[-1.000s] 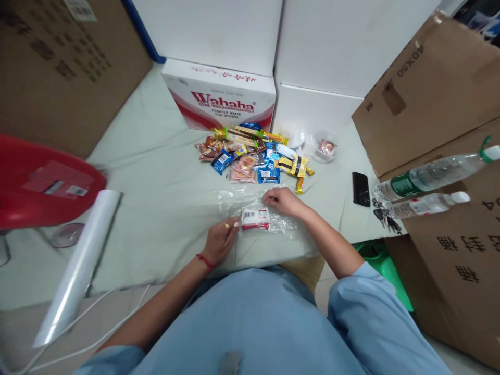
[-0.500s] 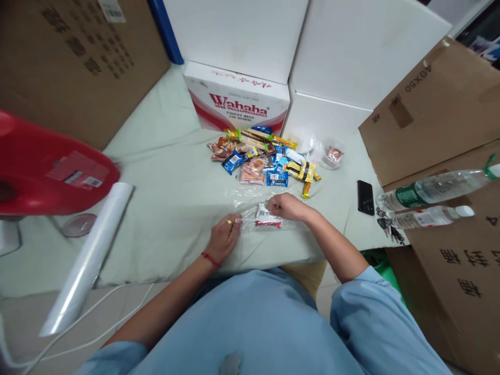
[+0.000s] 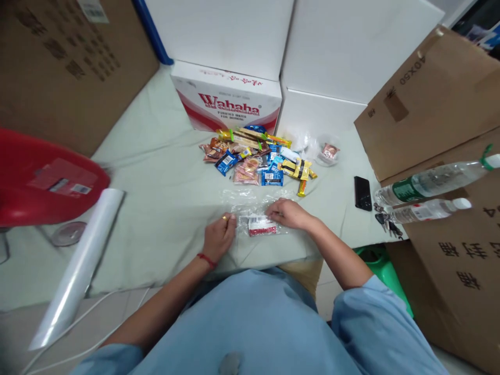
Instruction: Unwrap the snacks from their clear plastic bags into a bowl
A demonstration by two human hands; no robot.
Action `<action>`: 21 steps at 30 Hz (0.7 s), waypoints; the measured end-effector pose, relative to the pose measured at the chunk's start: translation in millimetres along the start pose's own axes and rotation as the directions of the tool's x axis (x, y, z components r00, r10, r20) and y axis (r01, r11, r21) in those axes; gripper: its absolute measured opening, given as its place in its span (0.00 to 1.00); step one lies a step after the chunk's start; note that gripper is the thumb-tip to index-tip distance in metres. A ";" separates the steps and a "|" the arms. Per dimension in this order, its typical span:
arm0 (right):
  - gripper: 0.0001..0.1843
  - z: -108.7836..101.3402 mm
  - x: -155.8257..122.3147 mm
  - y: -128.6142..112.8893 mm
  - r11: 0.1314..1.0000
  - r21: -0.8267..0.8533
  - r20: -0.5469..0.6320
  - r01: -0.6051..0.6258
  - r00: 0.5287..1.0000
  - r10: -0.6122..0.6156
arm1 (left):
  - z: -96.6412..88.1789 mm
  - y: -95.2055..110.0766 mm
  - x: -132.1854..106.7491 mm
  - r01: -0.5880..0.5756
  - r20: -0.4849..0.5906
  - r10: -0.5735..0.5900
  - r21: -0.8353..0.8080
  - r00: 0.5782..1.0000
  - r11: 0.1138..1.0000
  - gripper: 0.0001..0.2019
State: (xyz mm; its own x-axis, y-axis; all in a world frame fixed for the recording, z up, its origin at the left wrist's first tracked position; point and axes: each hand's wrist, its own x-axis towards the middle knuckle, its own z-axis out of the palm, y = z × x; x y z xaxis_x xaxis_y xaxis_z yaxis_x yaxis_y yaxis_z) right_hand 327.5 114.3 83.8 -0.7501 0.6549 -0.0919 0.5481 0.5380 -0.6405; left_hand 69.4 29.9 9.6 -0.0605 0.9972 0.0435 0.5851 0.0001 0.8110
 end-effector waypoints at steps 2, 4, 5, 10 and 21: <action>0.08 8.7 6.8 9.6 0.998 0.029 -0.034 -0.062 0.997 0.063 | -2.0 -3.9 9.0 0.058 0.011 -0.058 -0.018 0.998 0.998 0.14; 0.04 18.0 14.6 18.3 0.988 0.059 -0.051 -0.140 0.988 0.143 | -8.4 -9.4 18.8 0.115 0.019 -0.114 -0.040 0.993 0.993 0.11; 0.03 22.5 17.6 21.4 0.982 0.068 -0.060 -0.178 0.981 0.183 | -13.6 -11.4 22.6 0.142 0.007 -0.142 -0.045 0.990 0.989 0.09; 0.03 36.5 19.4 23.7 0.958 0.066 -0.125 -0.278 0.951 0.284 | -43.9 5.1 13.9 0.015 -0.394 0.060 0.185 0.917 0.983 0.13; 0.02 31.1 14.9 16.9 0.953 0.016 -0.132 -0.302 0.944 0.301 | 6.9 39.0 -4.2 -0.524 0.275 0.446 0.457 0.852 0.719 0.21</action>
State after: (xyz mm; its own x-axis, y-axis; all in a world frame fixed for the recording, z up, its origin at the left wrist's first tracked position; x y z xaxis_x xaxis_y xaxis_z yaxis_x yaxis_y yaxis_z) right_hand 314.1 116.6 47.9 -0.4941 0.8508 -0.1788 0.7430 0.3064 -0.5950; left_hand 98.0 26.3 37.0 0.4317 0.8700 0.2382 0.8218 -0.4882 0.2936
